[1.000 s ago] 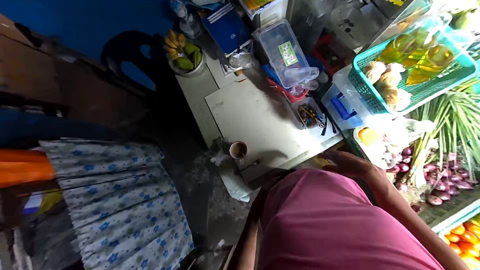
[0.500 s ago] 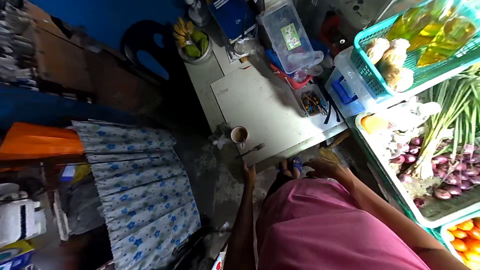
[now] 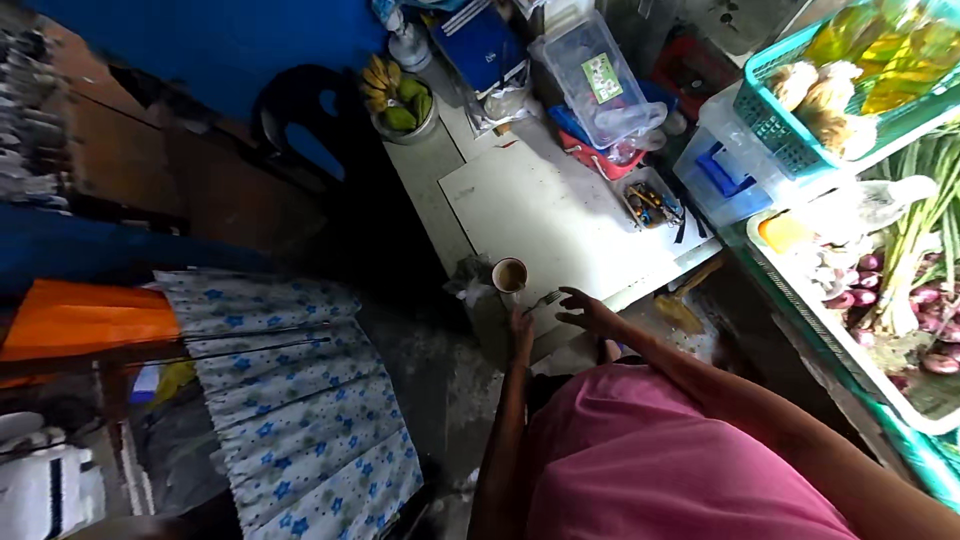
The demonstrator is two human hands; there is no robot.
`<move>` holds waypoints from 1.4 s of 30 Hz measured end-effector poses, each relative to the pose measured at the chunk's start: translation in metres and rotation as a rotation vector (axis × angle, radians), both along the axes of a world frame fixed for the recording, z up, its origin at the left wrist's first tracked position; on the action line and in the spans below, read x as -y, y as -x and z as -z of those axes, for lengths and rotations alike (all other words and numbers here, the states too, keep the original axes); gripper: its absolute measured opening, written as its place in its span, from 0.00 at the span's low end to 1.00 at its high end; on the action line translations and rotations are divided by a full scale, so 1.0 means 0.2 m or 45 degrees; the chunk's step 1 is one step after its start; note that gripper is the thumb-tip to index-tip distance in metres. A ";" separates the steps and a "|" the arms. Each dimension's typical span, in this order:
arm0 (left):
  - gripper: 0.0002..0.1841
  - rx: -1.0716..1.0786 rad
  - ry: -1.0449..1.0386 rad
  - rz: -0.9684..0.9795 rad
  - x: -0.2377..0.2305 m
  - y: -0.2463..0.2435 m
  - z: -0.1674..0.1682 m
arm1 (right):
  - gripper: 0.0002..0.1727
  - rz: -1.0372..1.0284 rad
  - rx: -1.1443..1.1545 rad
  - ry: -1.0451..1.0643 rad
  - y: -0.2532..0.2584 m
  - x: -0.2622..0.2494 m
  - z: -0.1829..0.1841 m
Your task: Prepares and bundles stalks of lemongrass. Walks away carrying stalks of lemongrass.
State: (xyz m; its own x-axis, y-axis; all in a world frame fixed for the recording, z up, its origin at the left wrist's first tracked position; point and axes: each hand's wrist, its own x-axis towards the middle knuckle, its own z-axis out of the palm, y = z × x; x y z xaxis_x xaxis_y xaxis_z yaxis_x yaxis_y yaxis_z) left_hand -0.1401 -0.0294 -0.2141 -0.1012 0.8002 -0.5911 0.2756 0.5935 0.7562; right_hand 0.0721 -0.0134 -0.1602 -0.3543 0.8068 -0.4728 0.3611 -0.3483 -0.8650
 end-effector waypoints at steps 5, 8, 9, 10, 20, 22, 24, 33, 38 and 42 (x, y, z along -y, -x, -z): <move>0.25 0.227 0.154 0.401 0.15 0.47 -0.02 | 0.49 0.495 -0.070 0.211 0.51 -0.19 0.16; 0.22 0.152 0.236 0.494 0.24 0.82 0.00 | 0.43 0.855 -0.120 0.365 0.76 -0.24 0.22; 0.21 0.085 0.242 0.492 0.26 0.94 -0.01 | 0.41 0.957 -0.141 0.395 0.82 -0.25 0.24; 0.20 0.020 0.239 0.488 0.27 1.04 -0.02 | 0.39 1.055 -0.164 0.412 0.87 -0.26 0.26; 0.21 -0.038 0.193 0.583 -0.12 1.35 -0.03 | 0.30 1.186 0.075 0.244 0.90 -0.30 0.36; 0.21 -0.019 0.150 0.574 -0.18 1.32 -0.05 | 0.29 1.146 0.094 0.194 0.86 -0.29 0.36; 0.21 0.012 0.126 0.612 -0.21 1.28 -0.06 | 0.28 1.107 0.112 0.176 0.83 -0.29 0.34; 0.20 0.020 0.313 1.169 -0.12 1.08 -0.03 | 0.49 1.112 0.356 0.116 0.69 -0.21 0.25; 0.19 -0.040 0.238 1.358 -0.04 0.99 -0.10 | 0.25 1.475 0.525 -0.349 0.26 0.07 0.00; 0.17 -0.032 0.184 1.354 0.01 0.99 0.25 | 0.17 1.934 0.844 -0.613 -0.34 0.39 -0.16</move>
State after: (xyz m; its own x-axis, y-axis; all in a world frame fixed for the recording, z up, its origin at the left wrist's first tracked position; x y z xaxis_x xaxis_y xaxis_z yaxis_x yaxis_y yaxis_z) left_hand -0.3385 -0.0320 -0.2642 0.5928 0.4072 -0.6948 0.7181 0.1233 0.6850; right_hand 0.1395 -0.0912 -0.1276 0.9380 0.3106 0.1538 0.2907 -0.4634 -0.8371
